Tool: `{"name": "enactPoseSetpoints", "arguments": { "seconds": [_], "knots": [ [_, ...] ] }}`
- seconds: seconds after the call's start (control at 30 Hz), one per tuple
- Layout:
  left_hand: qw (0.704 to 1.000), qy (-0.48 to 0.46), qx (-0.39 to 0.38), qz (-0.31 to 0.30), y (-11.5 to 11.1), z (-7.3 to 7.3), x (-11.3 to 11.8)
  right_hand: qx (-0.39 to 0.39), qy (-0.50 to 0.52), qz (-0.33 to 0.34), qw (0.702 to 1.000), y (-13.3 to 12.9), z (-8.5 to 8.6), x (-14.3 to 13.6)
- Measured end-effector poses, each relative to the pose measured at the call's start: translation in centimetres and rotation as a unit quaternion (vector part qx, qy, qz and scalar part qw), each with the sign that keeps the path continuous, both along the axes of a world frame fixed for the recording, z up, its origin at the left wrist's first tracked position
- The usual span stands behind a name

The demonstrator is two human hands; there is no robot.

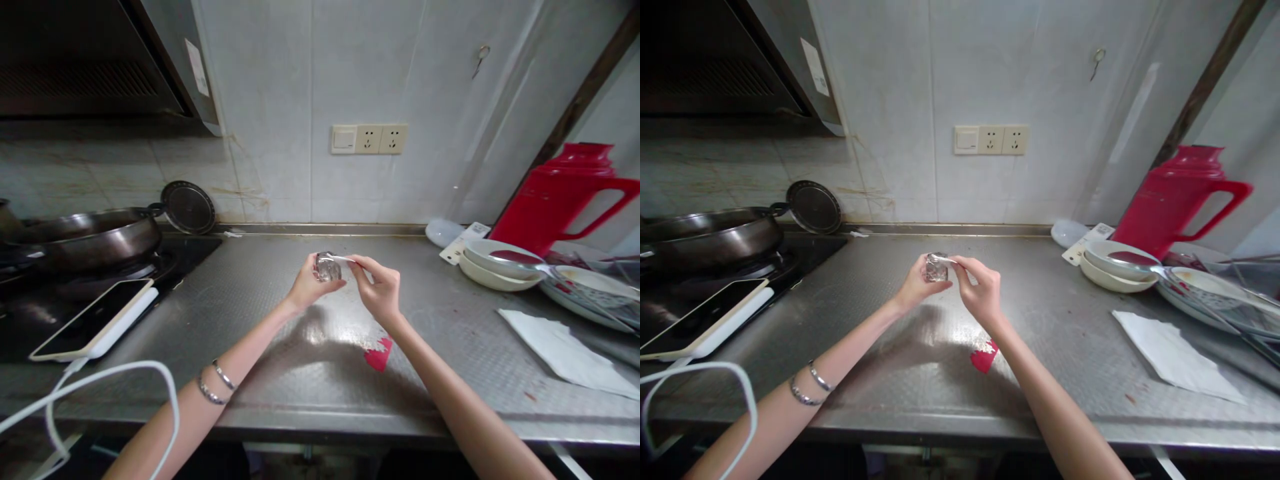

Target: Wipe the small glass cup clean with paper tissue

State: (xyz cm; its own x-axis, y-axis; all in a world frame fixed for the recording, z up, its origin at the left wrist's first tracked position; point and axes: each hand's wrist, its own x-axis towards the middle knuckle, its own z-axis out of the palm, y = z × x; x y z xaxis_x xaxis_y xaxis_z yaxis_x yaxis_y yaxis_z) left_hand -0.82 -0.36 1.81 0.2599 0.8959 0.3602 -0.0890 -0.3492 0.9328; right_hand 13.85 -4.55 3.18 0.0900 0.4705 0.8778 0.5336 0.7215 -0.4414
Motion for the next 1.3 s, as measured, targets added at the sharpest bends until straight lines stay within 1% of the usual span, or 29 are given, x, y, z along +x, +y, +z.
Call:
{"name": "enactPoseSetpoints", "arguments": {
  "seconds": [0.07, 0.13, 0.23, 0.3, 0.37, 0.47, 0.53, 0.63, 0.7, 0.77, 0.83, 0.9, 0.93, 1.0, 1.07, 1.2, 1.3],
  "knots": [
    [1.0, 0.02, 0.022, -0.003, 0.0, -0.4, 0.2, 0.011, 0.004, -0.014, 1.0, 0.0, 0.0, 0.0],
    [0.998, 0.042, 0.044, -0.002, 0.1, -0.9, 0.4, 0.031, -0.015, -0.007, 0.999, 0.1, -0.1, -0.1],
    [0.994, 0.075, 0.077, 0.012, 0.4, -1.5, 0.5, 0.072, -0.104, 0.025, 0.992, 0.3, -0.5, -0.2],
    [0.991, 0.091, 0.095, 0.019, 0.6, -1.8, 0.4, 0.091, -0.181, 0.046, 0.978, 0.5, -0.8, -0.2],
    [0.99, 0.098, 0.1, 0.027, 0.8, -1.9, 0.1, 0.105, -0.235, 0.058, 0.965, 0.5, -1.1, -0.3],
    [0.987, 0.104, 0.103, 0.065, 1.0, -1.9, -0.5, 0.115, -0.269, 0.065, 0.954, 0.4, -1.3, -0.4],
    [0.982, 0.122, 0.108, 0.095, 1.2, -1.9, -0.8, 0.111, -0.268, 0.073, 0.954, 0.3, -1.2, -0.6],
    [0.979, 0.141, 0.101, 0.111, 1.5, -1.9, -0.9, 0.093, -0.228, 0.092, 0.965, 0.1, -1.1, -0.8],
    [0.981, 0.135, 0.087, 0.106, 1.6, -1.9, -0.8, 0.076, -0.169, 0.088, 0.979, 0.1, -1.1, -0.6],
    [0.984, 0.128, 0.076, 0.103, 1.6, -1.9, -0.6, 0.052, -0.09, 0.056, 0.993, 0.4, -1.1, -0.3],
    [0.983, 0.127, 0.079, 0.102, 1.5, -1.7, -0.5, 0.014, -0.004, 0.011, 1.0, 0.8, -1.1, 0.1],
    [0.985, 0.123, 0.087, 0.088, 1.2, -1.6, -0.5, -0.044, 0.071, -0.012, 0.996, 1.5, -1.2, 0.5],
    [0.986, 0.12, 0.09, 0.078, 1.0, -1.6, -0.5, -0.076, 0.101, -0.007, 0.992, 1.8, -1.2, 0.7],
    [0.988, 0.113, 0.089, 0.054, 0.7, -1.6, -0.4, -0.131, 0.14, 0.036, 0.981, 2.4, -1.2, 0.8],
    [0.99, 0.106, 0.088, 0.031, 0.5, -1.7, -0.3, -0.173, 0.159, 0.097, 0.967, 2.6, -1.2, 0.7],
    [0.992, 0.081, 0.099, 0.004, 0.4, -1.9, -0.2, -0.259, 0.179, 0.211, 0.926, 2.3, -1.0, 0.3],
    [0.993, 0.055, 0.107, -0.005, 0.4, -1.7, -0.1, -0.293, 0.175, 0.272, 0.9, 1.9, -1.0, 0.0]
  ]
}}
